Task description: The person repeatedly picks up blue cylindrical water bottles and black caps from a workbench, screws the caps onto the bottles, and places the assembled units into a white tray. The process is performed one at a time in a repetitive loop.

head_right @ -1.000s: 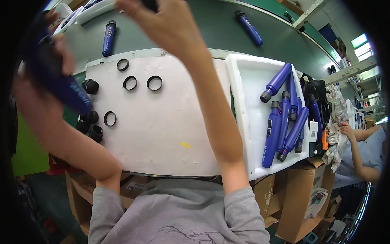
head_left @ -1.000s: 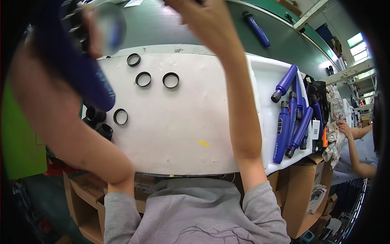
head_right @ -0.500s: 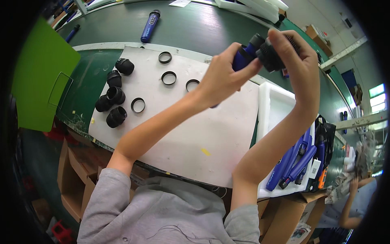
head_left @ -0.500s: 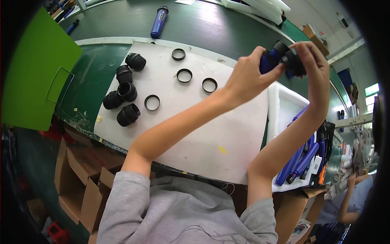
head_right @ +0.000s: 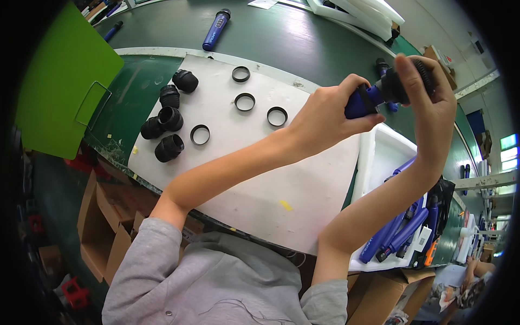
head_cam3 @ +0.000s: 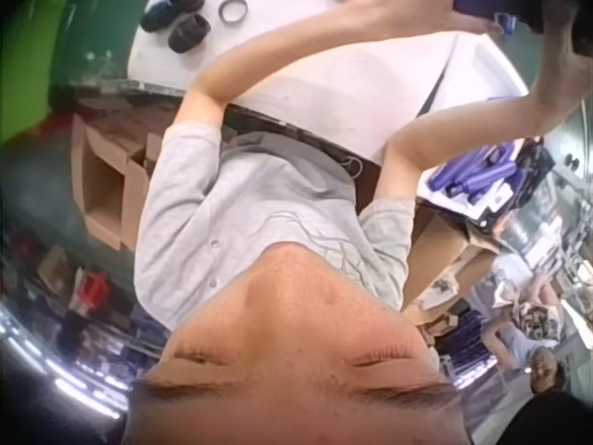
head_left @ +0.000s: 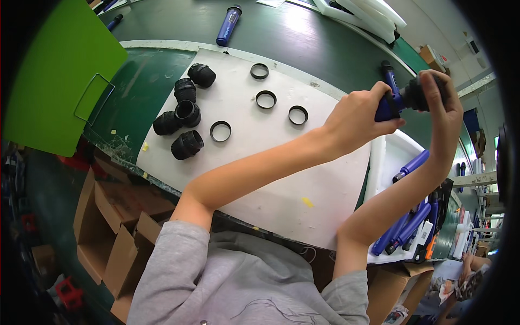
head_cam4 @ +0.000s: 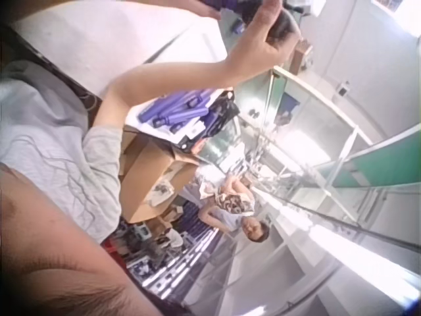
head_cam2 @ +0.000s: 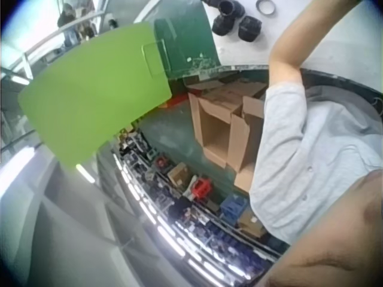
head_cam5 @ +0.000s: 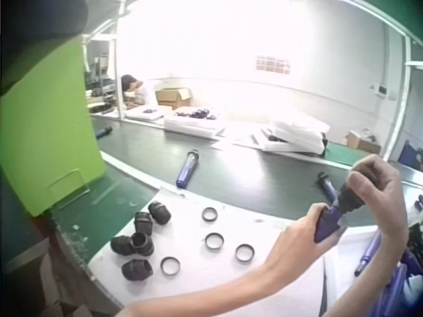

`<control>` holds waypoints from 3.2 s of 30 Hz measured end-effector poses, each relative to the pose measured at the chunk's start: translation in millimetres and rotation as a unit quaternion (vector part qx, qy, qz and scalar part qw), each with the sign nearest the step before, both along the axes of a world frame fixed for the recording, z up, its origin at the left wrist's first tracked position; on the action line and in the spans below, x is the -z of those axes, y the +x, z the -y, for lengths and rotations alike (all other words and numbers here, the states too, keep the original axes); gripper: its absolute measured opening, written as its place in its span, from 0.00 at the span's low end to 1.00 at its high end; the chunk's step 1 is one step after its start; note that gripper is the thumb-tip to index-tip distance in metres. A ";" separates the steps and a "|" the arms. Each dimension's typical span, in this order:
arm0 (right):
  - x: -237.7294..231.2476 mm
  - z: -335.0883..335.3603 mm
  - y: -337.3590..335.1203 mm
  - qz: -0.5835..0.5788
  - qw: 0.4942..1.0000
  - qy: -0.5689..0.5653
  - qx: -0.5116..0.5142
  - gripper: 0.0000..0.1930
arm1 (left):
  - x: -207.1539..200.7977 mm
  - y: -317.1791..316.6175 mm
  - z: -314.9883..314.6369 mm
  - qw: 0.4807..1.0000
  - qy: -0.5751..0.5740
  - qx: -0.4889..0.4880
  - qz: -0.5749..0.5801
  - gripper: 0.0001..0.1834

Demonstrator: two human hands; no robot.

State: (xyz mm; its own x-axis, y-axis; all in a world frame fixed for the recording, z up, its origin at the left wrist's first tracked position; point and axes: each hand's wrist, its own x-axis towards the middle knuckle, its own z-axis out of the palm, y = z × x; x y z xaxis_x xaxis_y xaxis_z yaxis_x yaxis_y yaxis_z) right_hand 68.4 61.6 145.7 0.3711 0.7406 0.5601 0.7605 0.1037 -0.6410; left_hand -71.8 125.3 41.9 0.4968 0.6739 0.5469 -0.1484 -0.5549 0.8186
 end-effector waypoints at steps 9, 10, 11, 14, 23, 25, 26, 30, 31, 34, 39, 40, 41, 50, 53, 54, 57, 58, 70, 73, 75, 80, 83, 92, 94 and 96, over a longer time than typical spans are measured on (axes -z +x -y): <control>2.4 -5.5 1.6 -0.047 0.992 -0.109 -0.051 0.24 | -10.7 -8.3 1.5 0.999 -0.015 0.017 0.023 0.29; 3.0 -4.6 3.0 -0.053 0.991 -0.111 -0.054 0.25 | -11.7 -8.6 2.4 0.999 -0.022 0.021 0.026 0.29; 3.0 -3.0 3.9 -0.059 0.990 -0.112 -0.055 0.25 | -12.2 -8.1 3.6 0.999 -0.019 0.022 0.022 0.29; 5.9 1.7 7.6 -0.045 0.992 -0.111 -0.043 0.24 | -14.9 -9.3 7.3 0.999 -0.020 0.029 -0.005 0.29; -5.2 17.1 -8.5 -0.077 0.969 -0.232 -0.033 0.24 | -15.3 -12.2 15.0 0.992 -0.073 0.105 -0.016 0.30; -8.1 20.8 -12.8 -0.083 0.966 -0.244 -0.023 0.24 | -15.9 -13.0 16.9 0.992 -0.068 0.102 -0.041 0.30; -10.0 24.2 -13.7 -0.075 0.966 -0.244 -0.031 0.23 | -16.7 -13.2 18.1 0.993 -0.060 0.098 -0.035 0.29; -7.8 37.8 -11.2 -0.041 0.975 -0.196 -0.093 0.22 | -16.2 -12.0 18.1 0.996 -0.038 0.083 0.002 0.28; -6.3 40.3 -8.1 -0.031 0.978 -0.171 -0.116 0.22 | -15.8 -11.4 17.3 0.996 -0.035 0.079 0.014 0.28; -5.5 43.9 2.0 -0.006 0.978 -0.147 -0.148 0.22 | -20.8 -11.4 17.4 0.997 -0.021 0.074 -0.008 0.30; -4.0 39.3 9.3 -0.070 0.970 -0.195 -0.128 0.21 | -13.9 -8.1 19.3 0.999 0.002 0.047 -0.023 0.26; -5.9 38.2 8.3 -0.101 0.963 -0.216 -0.123 0.21 | -12.3 -7.2 19.1 0.999 0.003 0.042 -0.025 0.27; -7.9 37.9 6.9 -0.103 0.963 -0.222 -0.110 0.21 | -11.9 -5.8 19.1 0.999 0.009 0.034 -0.031 0.27; -11.5 27.1 -10.2 -0.077 0.970 -0.227 -0.035 0.25 | -26.0 -22.4 4.9 0.995 -0.024 0.082 -0.044 0.29; -3.5 27.1 -10.0 -0.049 0.984 -0.111 -0.128 0.25 | -28.7 -23.2 -6.2 0.996 0.022 0.067 -0.055 0.25; 0.1 26.9 -11.2 -0.057 0.983 -0.065 -0.163 0.26 | -24.2 -22.3 -9.2 0.997 0.034 0.056 -0.045 0.23; -0.9 29.6 -6.4 -0.012 0.985 -0.072 -0.159 0.26 | -54.1 -35.1 -1.8 0.995 0.017 0.058 -0.074 0.20; -5.1 30.8 -14.4 -0.037 0.985 -0.078 -0.152 0.28 | -55.3 -37.0 -1.3 0.994 0.004 0.058 -0.089 0.20; -10.6 26.1 -9.2 -0.061 0.974 -0.047 -0.215 0.26 | -51.3 -37.7 -13.3 0.989 -0.038 0.049 -0.137 0.19; -10.4 22.7 -12.7 -0.075 0.976 -0.079 -0.187 0.26 | -46.6 -33.5 -10.1 0.985 0.074 -0.037 -0.153 0.19; -14.7 21.8 -9.8 -0.048 0.981 -0.123 -0.140 0.31 | -44.3 -31.8 -12.0 0.986 0.093 -0.037 -0.131 0.23; -31.7 30.9 -19.6 0.029 0.982 -0.169 -0.084 0.36 | -42.7 -29.5 -11.3 0.987 0.106 -0.044 -0.112 0.25; -22.6 32.5 -30.5 0.036 0.989 -0.091 -0.114 0.34 | -40.8 -31.5 -14.4 0.987 0.111 -0.050 -0.101 0.25; -4.7 19.2 12.0 -0.068 0.968 -0.106 -0.218 0.26 | -38.2 -29.5 -13.7 0.984 0.136 -0.047 -0.108 0.21; -4.1 19.5 13.2 -0.113 0.962 -0.121 -0.217 0.26 | -39.4 -28.7 -13.0 0.980 0.152 -0.054 -0.119 0.22; -2.1 19.4 12.1 -0.096 0.968 -0.126 -0.194 0.24 | -38.4 -28.8 -13.0 0.975 0.174 -0.069 -0.123 0.23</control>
